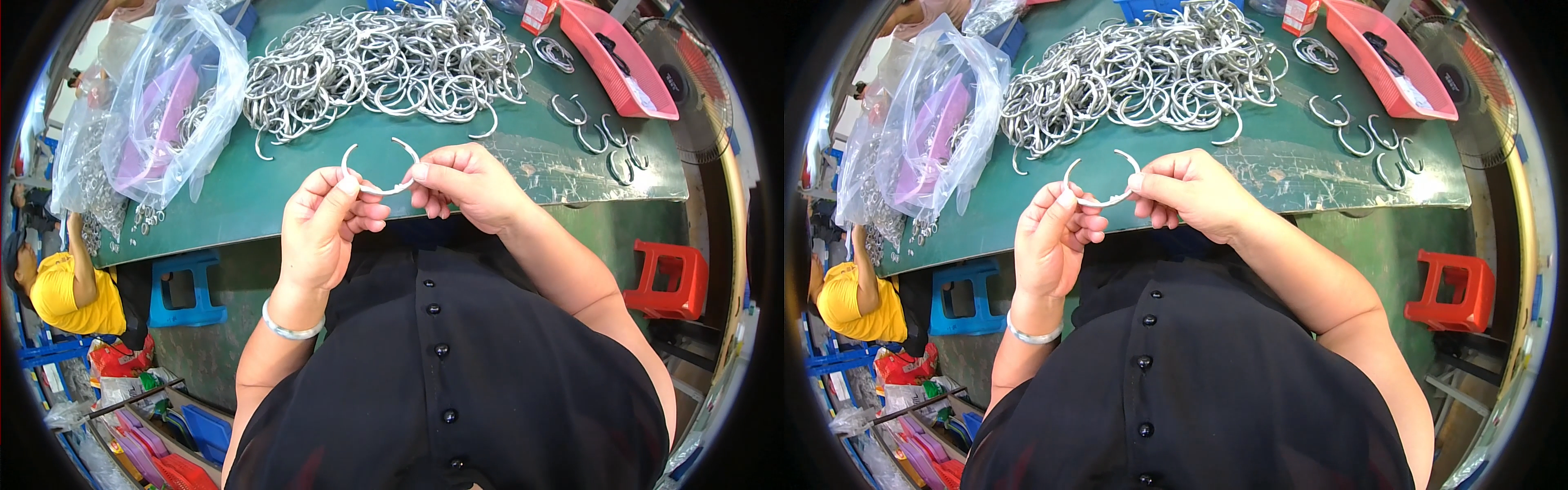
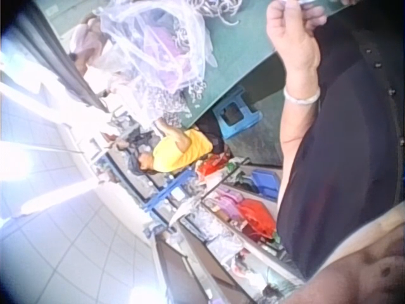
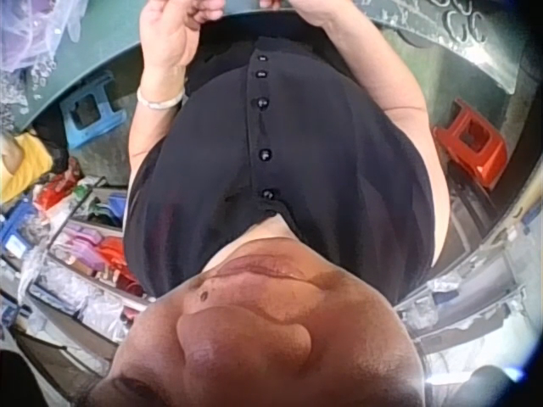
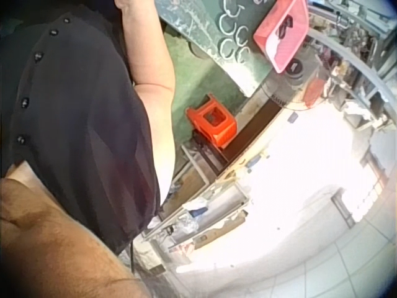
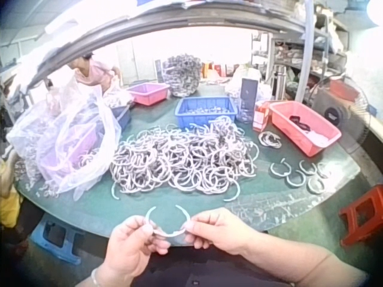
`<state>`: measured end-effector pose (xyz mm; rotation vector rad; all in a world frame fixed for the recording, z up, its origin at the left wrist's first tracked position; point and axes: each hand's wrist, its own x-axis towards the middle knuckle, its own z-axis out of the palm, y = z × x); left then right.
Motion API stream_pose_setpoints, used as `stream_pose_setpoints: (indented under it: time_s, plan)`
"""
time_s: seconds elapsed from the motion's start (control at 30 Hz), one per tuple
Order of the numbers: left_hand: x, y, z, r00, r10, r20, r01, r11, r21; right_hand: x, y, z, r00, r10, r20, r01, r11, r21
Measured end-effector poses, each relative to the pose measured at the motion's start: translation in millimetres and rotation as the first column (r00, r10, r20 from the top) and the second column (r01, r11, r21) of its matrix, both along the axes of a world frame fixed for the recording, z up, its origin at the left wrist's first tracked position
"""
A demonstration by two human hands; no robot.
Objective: The person picks up metal rings from a pile on a table by hand, rotates them to check their condition, and places some into a pink tray.
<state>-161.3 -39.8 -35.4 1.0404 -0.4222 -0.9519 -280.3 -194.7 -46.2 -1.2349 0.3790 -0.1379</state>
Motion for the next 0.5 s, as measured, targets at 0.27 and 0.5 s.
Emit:
stream_pose_setpoints:
  time_s: [0.27,0.5]
  plan:
    - [4.4,-0.6,-5.2,0.998,-0.014,-0.059,0.016,0.999,0.037,-0.3,3.0,-0.8,0.999,-0.026,-0.042,0.029,0.997,0.078]
    - [11.6,-0.1,-10.4,0.982,-0.058,-0.181,0.057,0.998,-0.01,-0.1,2.9,-1.7,0.999,-0.017,-0.035,0.02,0.996,0.093]
